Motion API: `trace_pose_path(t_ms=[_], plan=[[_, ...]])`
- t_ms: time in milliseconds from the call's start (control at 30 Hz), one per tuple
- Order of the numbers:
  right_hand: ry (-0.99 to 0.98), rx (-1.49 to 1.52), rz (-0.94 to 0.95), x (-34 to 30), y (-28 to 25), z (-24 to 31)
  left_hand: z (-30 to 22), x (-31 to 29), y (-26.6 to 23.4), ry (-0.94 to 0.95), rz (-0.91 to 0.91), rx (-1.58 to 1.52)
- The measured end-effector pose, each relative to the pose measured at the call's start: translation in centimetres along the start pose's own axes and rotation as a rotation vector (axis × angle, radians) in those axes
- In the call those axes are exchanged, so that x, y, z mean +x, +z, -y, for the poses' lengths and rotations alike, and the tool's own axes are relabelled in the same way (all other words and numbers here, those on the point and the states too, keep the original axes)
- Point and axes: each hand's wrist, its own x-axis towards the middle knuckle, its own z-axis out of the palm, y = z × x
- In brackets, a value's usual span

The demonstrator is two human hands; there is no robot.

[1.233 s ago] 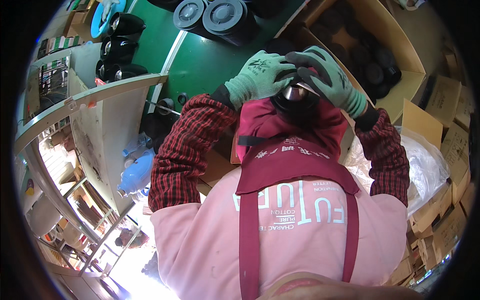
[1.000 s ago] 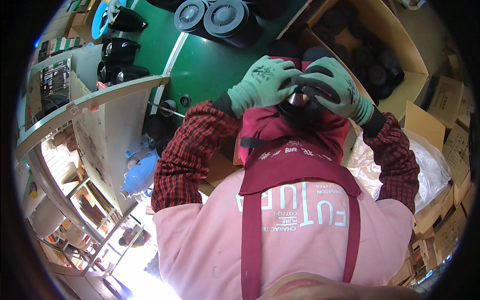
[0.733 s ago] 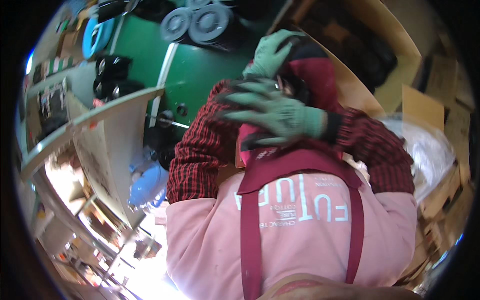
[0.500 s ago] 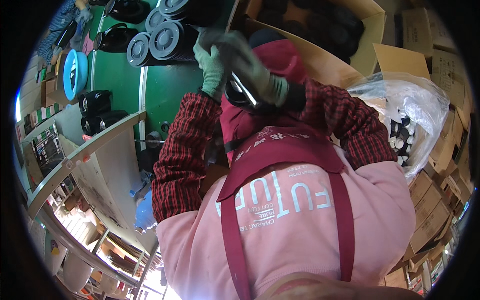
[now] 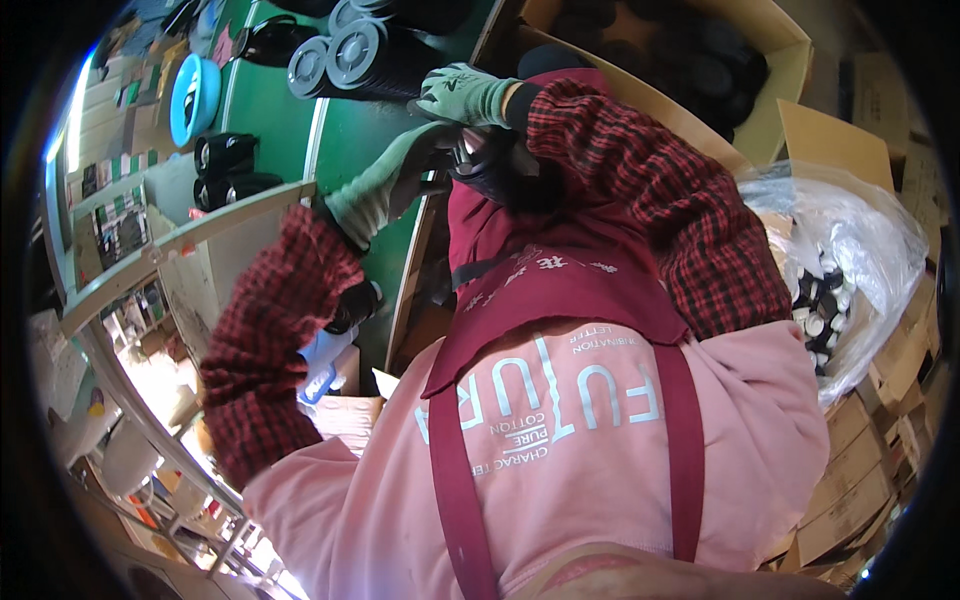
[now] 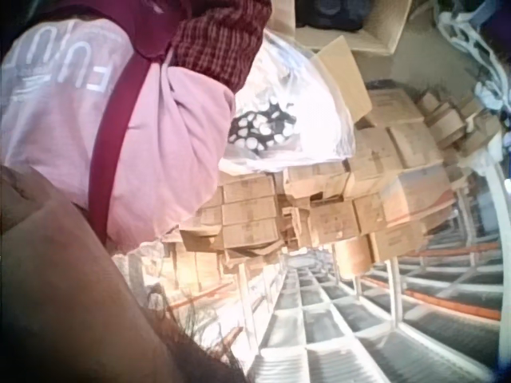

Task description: The person assembles black kettles by inserting metal strainers and attaching lids. They handle each kettle one at a time, placing completed units on the table and retrieving new ones from a nearby box.

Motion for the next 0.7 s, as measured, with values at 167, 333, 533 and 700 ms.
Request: trace_pose_path(t_ms=[167, 333, 533, 700], plan=[[0.155, 0.147, 0.041, 1.4, 1.0, 1.1, -1.8, 3.5, 3.5, -0.144, -0.194, 0.35], [0.229, 0.119, 0.001, -0.5, 0.0, 0.8, 0.3, 6.8, 5.1, 0.095, -0.493, 0.745], [0.186, 0.046, -0.022, -2.8, -3.0, 1.3, 1.0, 2.9, 6.1, 0.333, -0.463, 0.754], [0.196, -0.105, -0.218, -6.0, -3.4, 2.6, 1.7, 2.0, 3.5, 0.576, -0.378, 0.972]])
